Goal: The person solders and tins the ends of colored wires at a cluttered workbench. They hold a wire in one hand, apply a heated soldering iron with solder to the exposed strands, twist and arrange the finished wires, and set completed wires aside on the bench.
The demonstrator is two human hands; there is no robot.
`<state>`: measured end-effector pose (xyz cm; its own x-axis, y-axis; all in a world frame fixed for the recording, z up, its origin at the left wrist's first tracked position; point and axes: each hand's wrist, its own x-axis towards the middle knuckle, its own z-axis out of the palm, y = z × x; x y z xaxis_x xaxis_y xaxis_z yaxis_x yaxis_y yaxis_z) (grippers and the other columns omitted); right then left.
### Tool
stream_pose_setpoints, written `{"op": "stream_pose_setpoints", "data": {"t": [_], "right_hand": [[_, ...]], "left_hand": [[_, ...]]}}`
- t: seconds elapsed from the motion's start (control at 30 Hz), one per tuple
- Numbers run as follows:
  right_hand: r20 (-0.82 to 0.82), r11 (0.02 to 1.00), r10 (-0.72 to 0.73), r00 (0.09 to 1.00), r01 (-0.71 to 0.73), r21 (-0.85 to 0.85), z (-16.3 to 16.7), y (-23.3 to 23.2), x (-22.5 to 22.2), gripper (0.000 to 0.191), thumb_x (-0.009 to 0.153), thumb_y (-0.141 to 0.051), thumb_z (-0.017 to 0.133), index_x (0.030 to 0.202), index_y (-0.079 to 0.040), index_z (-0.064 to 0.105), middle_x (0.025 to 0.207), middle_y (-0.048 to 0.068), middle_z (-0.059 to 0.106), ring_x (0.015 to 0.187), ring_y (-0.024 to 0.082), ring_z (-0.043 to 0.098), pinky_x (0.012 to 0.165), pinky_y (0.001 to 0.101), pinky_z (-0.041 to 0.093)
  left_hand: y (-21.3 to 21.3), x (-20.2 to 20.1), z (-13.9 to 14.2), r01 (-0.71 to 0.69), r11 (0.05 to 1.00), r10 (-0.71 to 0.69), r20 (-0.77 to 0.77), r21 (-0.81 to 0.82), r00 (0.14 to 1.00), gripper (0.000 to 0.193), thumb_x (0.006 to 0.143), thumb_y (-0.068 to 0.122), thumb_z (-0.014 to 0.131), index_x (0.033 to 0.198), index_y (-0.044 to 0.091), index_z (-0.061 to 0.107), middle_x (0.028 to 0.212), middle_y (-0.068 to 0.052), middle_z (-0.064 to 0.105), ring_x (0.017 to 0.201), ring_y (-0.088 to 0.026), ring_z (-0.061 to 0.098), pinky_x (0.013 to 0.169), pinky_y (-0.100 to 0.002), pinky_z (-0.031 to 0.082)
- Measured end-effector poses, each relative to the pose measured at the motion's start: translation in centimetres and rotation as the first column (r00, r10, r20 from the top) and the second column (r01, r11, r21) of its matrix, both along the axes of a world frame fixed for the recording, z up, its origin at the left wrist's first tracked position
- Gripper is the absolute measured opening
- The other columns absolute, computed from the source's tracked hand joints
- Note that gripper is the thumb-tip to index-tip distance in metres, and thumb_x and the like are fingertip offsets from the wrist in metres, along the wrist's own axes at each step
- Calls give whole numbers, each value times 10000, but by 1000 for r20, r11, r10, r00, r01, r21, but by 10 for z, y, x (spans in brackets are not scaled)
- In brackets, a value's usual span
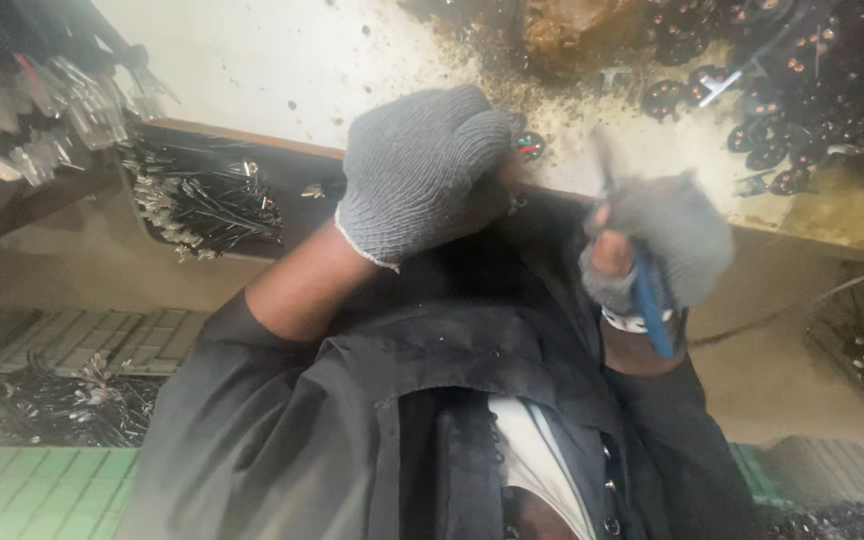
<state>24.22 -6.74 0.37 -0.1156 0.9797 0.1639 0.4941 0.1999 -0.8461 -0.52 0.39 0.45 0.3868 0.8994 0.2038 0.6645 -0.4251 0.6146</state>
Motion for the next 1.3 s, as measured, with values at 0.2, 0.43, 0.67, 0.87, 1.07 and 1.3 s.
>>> {"op": "stream_pose_setpoints", "data": {"t": [0.2,0.43,0.67,0.87,1.07,1.3], "right_hand": [[-79,960,-245,966,231,-155,14,18,-7,302,1036,-296,704,982,0,680,850,71,725,757,181,622,713,312,492],[158,968,-251,955,252,12,4,47,-3,148,1119,-72,756,1198,-9,647,1110,125,722,1054,150,690,968,292,569],[162,966,-234,959,210,150,2,54,-19,135,964,-93,796,932,-1,702,855,100,765,722,174,709,649,313,552],[274,990,-139,952,134,38,27,38,-23,307,888,-248,880,994,-42,679,782,54,659,705,176,617,638,308,445],[157,995,-101,982,104,-9,26,51,-43,188,1069,-220,797,1101,-127,637,937,35,720,820,173,694,738,313,540],[701,969,-69,709,-120,217,31,65,-27,146,1051,-230,804,964,-174,700,834,8,656,762,234,627,694,383,503]], "left_hand": [[1,3,-1,-15,1000,14,-55,-21,998,172,811,254,775,786,166,631,789,-58,587,686,-282,629,572,-435,479],[1,1,-1,-7,1000,6,-20,-22,1000,168,804,254,770,792,169,625,795,-59,582,694,-279,632,580,-432,483],[1,0,-1,-14,1000,14,-15,8,1000,163,851,232,761,808,162,620,782,-60,565,676,-278,616,565,-429,471],[0,1,-3,-15,1000,15,-32,6,999,197,851,264,778,814,167,612,786,-63,563,674,-285,614,559,-435,464],[1,3,-1,-26,999,25,-58,-21,998,182,787,259,772,778,171,613,753,-60,567,657,-297,619,539,-453,457],[1,4,-1,-29,999,28,-29,-29,999,195,829,270,761,777,165,606,764,-62,577,668,-300,623,556,-454,466]]}}
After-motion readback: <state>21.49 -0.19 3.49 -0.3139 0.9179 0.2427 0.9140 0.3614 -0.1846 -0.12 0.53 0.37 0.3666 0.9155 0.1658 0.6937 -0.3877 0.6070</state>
